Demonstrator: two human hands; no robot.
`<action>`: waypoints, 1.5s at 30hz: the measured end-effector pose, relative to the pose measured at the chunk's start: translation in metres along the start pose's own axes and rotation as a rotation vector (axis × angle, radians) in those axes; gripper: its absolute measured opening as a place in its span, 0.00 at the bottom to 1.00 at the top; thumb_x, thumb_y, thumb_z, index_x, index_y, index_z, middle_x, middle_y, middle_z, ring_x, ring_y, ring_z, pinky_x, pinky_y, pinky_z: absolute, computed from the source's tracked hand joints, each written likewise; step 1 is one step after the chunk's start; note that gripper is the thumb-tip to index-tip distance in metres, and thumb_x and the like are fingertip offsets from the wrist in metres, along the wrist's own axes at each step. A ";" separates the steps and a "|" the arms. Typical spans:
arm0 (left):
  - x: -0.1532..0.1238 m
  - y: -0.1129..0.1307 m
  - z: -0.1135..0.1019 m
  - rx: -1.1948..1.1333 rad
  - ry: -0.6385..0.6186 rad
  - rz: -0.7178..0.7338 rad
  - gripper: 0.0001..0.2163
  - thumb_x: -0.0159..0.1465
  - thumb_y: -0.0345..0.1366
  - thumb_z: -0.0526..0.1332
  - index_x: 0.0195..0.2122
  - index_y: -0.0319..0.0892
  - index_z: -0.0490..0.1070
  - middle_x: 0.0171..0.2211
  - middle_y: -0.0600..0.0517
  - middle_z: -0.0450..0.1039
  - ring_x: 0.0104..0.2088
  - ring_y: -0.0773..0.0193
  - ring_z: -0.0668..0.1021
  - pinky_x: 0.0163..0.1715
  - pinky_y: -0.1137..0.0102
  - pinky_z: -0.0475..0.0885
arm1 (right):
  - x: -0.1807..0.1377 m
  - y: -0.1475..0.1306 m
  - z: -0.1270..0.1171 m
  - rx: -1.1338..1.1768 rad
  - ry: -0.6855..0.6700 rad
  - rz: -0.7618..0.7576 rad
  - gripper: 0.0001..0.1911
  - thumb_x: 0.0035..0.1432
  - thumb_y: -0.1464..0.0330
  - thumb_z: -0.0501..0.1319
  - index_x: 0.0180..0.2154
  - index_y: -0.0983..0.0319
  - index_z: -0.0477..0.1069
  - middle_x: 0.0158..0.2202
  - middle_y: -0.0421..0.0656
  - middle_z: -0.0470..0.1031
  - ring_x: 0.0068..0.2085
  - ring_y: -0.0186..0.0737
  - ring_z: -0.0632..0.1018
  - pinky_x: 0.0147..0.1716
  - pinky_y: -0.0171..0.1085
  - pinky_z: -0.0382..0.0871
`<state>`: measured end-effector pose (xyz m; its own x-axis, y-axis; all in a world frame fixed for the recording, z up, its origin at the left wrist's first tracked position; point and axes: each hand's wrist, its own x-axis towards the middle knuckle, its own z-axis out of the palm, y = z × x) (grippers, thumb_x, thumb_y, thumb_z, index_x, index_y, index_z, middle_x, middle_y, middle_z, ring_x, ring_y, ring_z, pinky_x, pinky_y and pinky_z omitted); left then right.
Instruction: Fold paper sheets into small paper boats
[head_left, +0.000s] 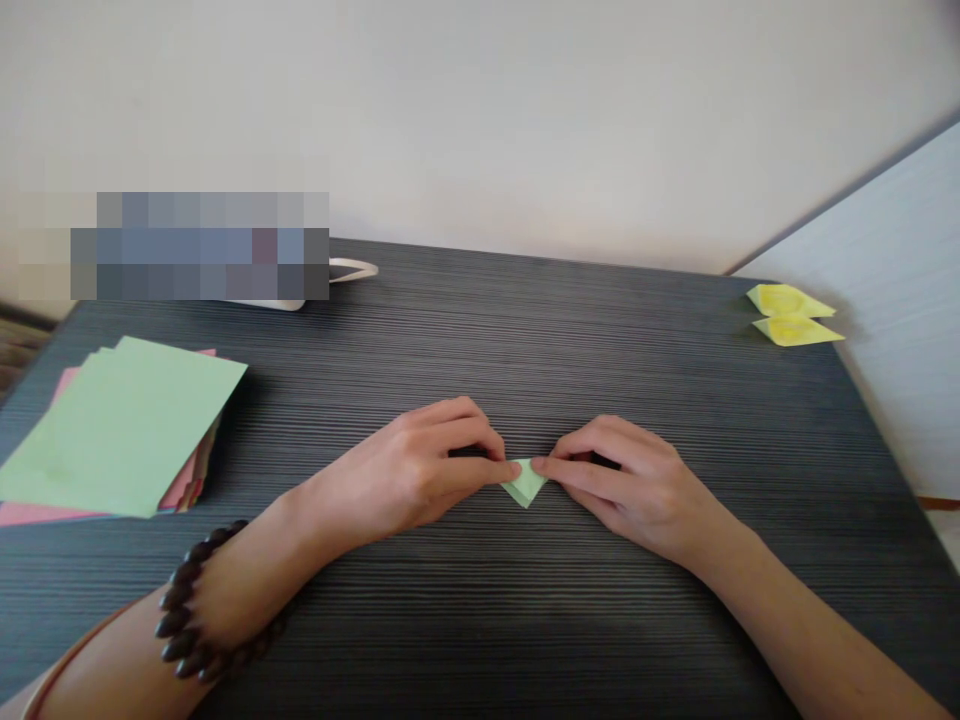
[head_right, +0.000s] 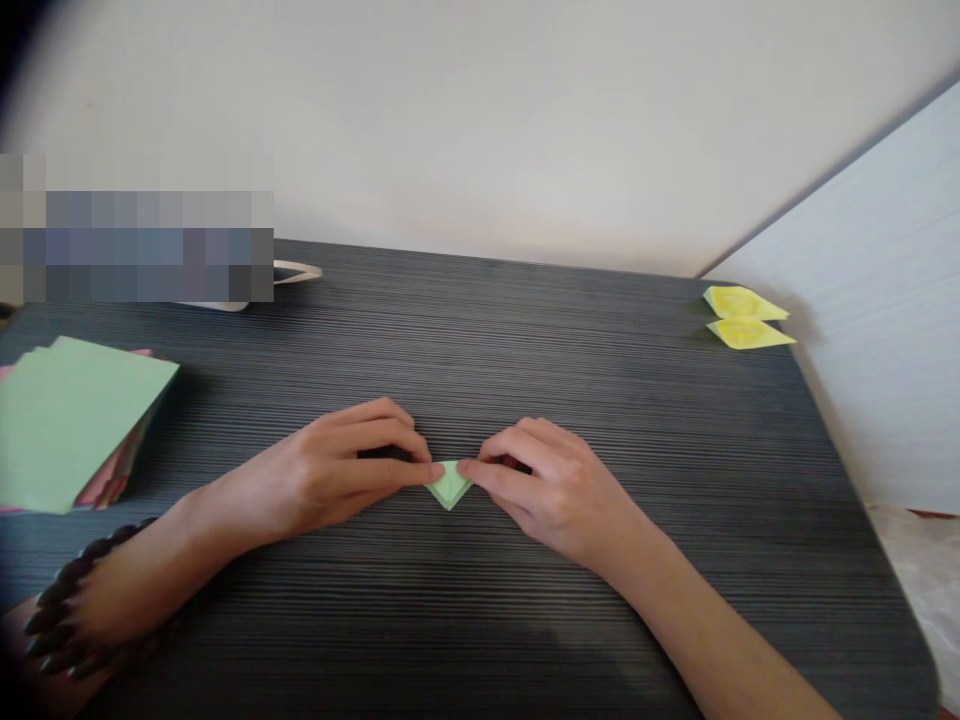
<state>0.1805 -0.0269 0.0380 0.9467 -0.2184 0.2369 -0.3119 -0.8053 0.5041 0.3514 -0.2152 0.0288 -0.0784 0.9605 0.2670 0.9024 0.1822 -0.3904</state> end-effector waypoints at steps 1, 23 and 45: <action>-0.001 0.000 0.000 0.018 -0.001 0.012 0.12 0.66 0.26 0.52 0.46 0.42 0.72 0.41 0.48 0.74 0.40 0.62 0.71 0.42 0.67 0.70 | 0.000 -0.001 0.000 -0.012 -0.009 -0.003 0.13 0.60 0.73 0.57 0.44 0.58 0.74 0.35 0.43 0.75 0.34 0.36 0.73 0.33 0.37 0.69; -0.018 0.015 0.008 0.363 -0.095 0.018 0.22 0.62 0.25 0.52 0.55 0.50 0.64 0.45 0.51 0.72 0.52 0.53 0.68 0.46 0.60 0.67 | -0.005 -0.019 0.004 -0.273 0.079 -0.067 0.09 0.58 0.74 0.59 0.41 0.65 0.75 0.34 0.43 0.78 0.37 0.41 0.73 0.34 0.41 0.66; -0.020 0.031 0.014 0.417 -0.076 0.018 0.18 0.64 0.26 0.51 0.55 0.39 0.65 0.51 0.49 0.70 0.55 0.54 0.66 0.52 0.61 0.62 | -0.005 -0.034 0.011 -0.350 0.047 -0.002 0.15 0.62 0.76 0.52 0.48 0.69 0.71 0.33 0.46 0.75 0.37 0.44 0.71 0.35 0.43 0.64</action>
<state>0.1527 -0.0556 0.0370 0.9494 -0.2621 0.1730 -0.2840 -0.9516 0.1172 0.3163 -0.2243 0.0308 -0.0685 0.9480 0.3107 0.9934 0.0936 -0.0664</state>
